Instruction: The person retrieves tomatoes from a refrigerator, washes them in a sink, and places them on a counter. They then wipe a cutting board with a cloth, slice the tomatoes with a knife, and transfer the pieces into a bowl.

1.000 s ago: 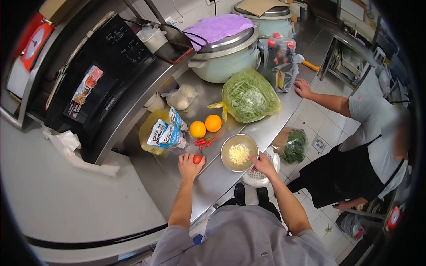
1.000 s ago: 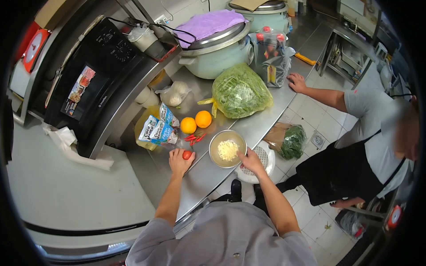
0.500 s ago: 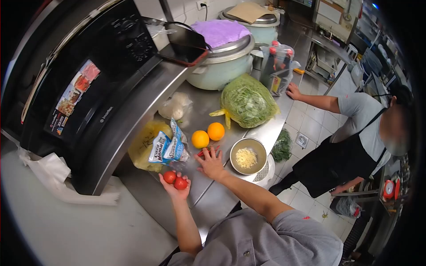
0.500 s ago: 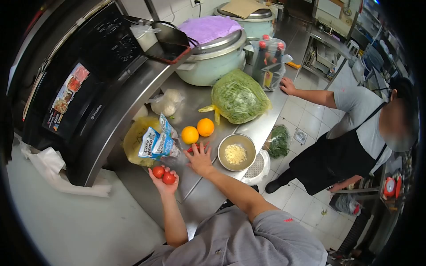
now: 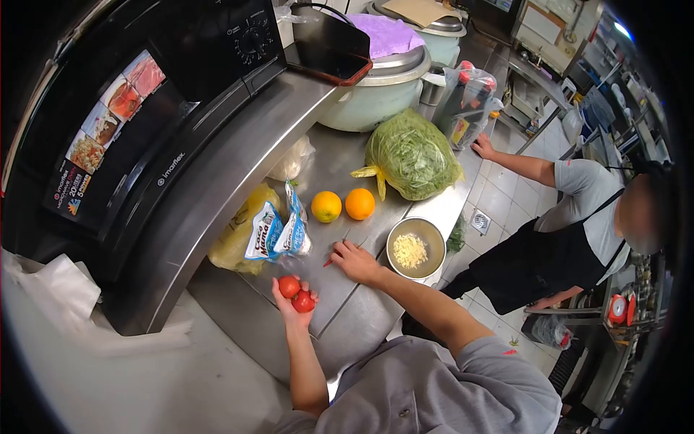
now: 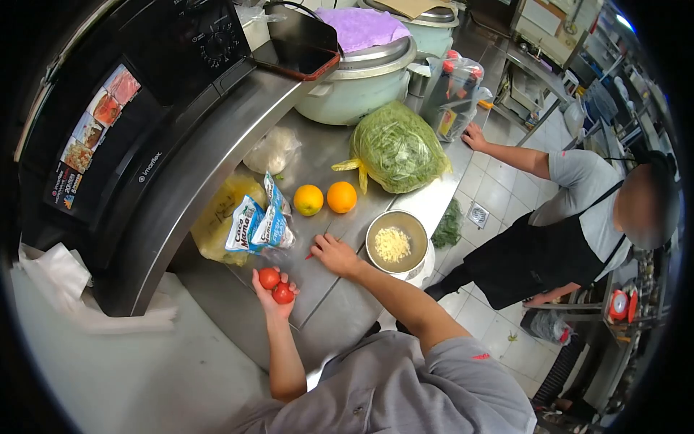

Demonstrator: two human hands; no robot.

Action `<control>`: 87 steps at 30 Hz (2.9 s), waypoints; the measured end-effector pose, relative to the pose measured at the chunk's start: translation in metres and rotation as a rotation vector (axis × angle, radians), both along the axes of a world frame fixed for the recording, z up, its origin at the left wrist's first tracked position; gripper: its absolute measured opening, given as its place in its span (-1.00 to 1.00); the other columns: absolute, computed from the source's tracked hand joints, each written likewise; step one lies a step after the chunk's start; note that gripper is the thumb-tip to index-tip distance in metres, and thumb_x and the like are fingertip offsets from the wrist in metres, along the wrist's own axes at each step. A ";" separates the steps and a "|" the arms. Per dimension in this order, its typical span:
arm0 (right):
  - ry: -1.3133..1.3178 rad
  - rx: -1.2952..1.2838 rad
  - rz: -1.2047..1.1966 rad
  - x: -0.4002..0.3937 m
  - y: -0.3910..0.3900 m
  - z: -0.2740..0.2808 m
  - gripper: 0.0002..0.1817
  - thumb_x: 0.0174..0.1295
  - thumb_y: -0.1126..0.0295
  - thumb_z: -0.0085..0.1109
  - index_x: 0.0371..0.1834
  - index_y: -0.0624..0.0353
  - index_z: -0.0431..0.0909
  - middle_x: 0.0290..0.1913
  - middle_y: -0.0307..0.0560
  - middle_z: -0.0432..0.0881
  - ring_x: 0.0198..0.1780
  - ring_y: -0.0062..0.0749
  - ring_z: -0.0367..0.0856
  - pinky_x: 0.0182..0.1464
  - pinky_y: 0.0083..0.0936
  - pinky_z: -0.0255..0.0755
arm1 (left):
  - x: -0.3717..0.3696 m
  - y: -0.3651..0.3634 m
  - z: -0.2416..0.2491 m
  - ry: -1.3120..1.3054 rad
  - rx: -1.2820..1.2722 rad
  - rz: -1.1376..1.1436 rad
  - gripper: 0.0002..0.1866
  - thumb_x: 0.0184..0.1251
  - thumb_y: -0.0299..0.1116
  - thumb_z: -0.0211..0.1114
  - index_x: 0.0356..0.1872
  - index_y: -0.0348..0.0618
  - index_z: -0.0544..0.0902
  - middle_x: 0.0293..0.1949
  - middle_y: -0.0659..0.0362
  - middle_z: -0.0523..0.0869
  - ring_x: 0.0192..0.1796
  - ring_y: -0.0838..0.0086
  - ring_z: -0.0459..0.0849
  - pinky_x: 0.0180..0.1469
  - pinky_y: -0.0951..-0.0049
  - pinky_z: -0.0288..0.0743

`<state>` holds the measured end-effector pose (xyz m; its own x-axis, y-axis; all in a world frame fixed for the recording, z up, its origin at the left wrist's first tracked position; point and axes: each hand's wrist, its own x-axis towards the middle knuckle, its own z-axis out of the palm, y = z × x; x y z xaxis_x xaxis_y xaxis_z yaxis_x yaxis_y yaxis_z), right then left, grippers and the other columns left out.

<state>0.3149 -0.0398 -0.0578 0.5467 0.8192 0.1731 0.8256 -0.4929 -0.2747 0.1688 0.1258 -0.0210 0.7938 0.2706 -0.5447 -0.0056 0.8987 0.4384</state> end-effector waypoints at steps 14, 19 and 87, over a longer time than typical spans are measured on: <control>0.251 0.469 0.058 -0.039 0.004 0.085 -0.69 0.17 0.37 0.31 0.00 0.14 0.63 -0.02 -0.04 0.56 0.07 -0.14 0.55 0.16 -0.32 0.42 | 0.041 -0.057 -0.005 -0.583 -0.344 -0.033 -0.27 0.37 0.36 -0.15 0.28 0.04 0.47 0.43 -0.04 0.30 0.46 0.11 0.23 0.51 0.04 -0.01; 0.129 0.288 0.103 -0.040 -0.008 0.097 -0.54 0.20 0.08 0.26 0.14 -0.01 0.58 0.18 -0.19 0.53 0.23 -0.15 0.42 0.37 0.11 0.05 | 0.049 -0.059 -0.022 -0.651 -0.338 0.037 -0.22 0.32 0.40 -0.14 0.28 -0.01 0.45 0.43 0.01 0.31 0.46 0.10 0.23 0.45 0.01 0.12; 1.341 -0.836 0.481 -0.713 0.001 -0.126 -0.59 0.16 0.41 0.06 0.12 0.17 0.43 -0.27 -0.08 0.63 -0.45 -0.30 0.63 -0.49 -0.44 0.58 | -0.832 -0.434 0.002 -0.704 0.082 1.820 -0.44 0.34 0.27 0.04 -0.27 -0.11 0.53 -0.26 0.13 0.53 -0.23 0.29 0.59 -0.12 0.14 0.57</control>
